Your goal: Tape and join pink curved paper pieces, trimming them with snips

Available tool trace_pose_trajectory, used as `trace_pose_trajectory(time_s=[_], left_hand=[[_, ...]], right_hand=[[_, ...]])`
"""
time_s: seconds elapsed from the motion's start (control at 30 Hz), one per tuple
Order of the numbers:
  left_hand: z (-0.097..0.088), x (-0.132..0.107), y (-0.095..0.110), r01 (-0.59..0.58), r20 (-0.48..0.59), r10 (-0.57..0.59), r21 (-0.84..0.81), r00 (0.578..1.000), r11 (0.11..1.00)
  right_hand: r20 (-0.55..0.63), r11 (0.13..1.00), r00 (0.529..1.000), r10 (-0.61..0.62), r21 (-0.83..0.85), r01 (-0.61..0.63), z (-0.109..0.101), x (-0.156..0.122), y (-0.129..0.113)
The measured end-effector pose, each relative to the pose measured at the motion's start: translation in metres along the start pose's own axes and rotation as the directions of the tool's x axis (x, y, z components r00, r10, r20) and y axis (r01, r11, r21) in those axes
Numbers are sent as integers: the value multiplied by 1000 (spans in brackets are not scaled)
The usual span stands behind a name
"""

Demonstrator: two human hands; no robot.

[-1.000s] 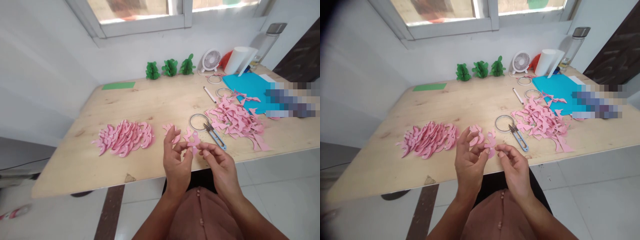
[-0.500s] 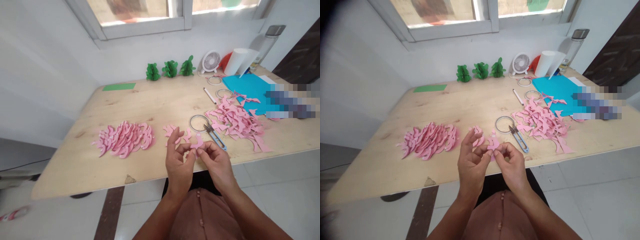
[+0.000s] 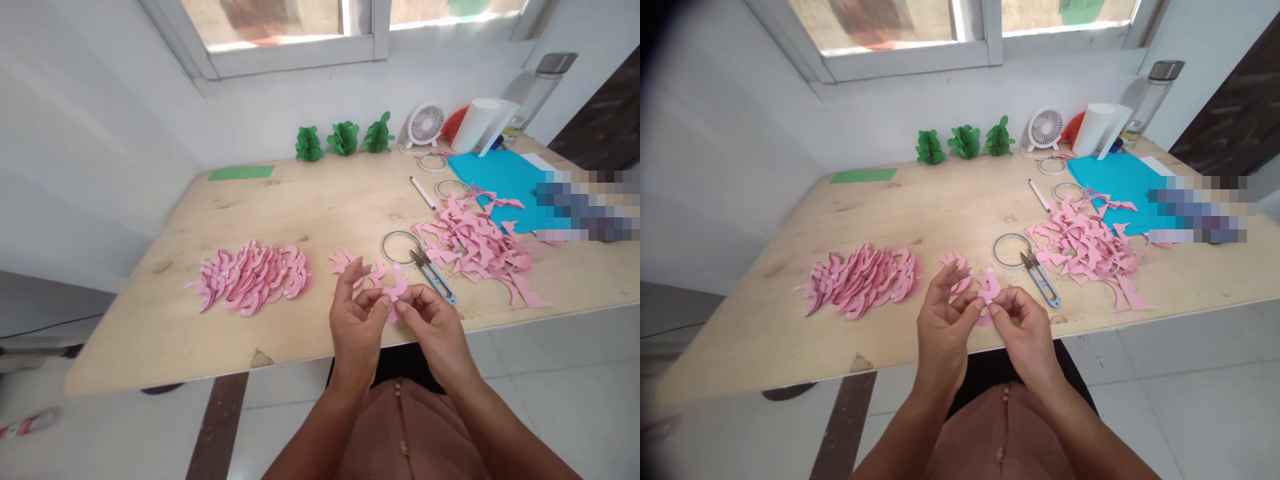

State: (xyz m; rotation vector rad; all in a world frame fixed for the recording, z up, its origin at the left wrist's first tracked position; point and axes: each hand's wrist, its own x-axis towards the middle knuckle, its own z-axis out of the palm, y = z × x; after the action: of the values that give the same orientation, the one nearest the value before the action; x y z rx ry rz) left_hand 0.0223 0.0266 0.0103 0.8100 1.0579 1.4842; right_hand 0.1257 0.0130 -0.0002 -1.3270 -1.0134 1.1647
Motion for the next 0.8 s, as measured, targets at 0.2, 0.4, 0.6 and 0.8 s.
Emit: trace_pose_trajectory(time_s=[0.2, 0.4, 0.6, 0.8], left_hand=[[-2, -2, -2, -25, -6, 25, 30, 1000, 999], [-1, -2, -3, -28, -7, 29, 38, 1000, 999], [-2, -3, -1, -37, -3, 37, 59, 999, 998], [-8, -2, -1, 0, 9, -1, 8, 1000, 1000]], right_hand=[[12, 1000, 1000, 3, -28, -2, -2, 0, 3], [-4, 991, 999, -43, -128, 42, -2, -2, 3], [5, 999, 1000, -8, -43, 8, -4, -1, 1], [-28, 995, 997, 67, 78, -64, -12, 3, -3]])
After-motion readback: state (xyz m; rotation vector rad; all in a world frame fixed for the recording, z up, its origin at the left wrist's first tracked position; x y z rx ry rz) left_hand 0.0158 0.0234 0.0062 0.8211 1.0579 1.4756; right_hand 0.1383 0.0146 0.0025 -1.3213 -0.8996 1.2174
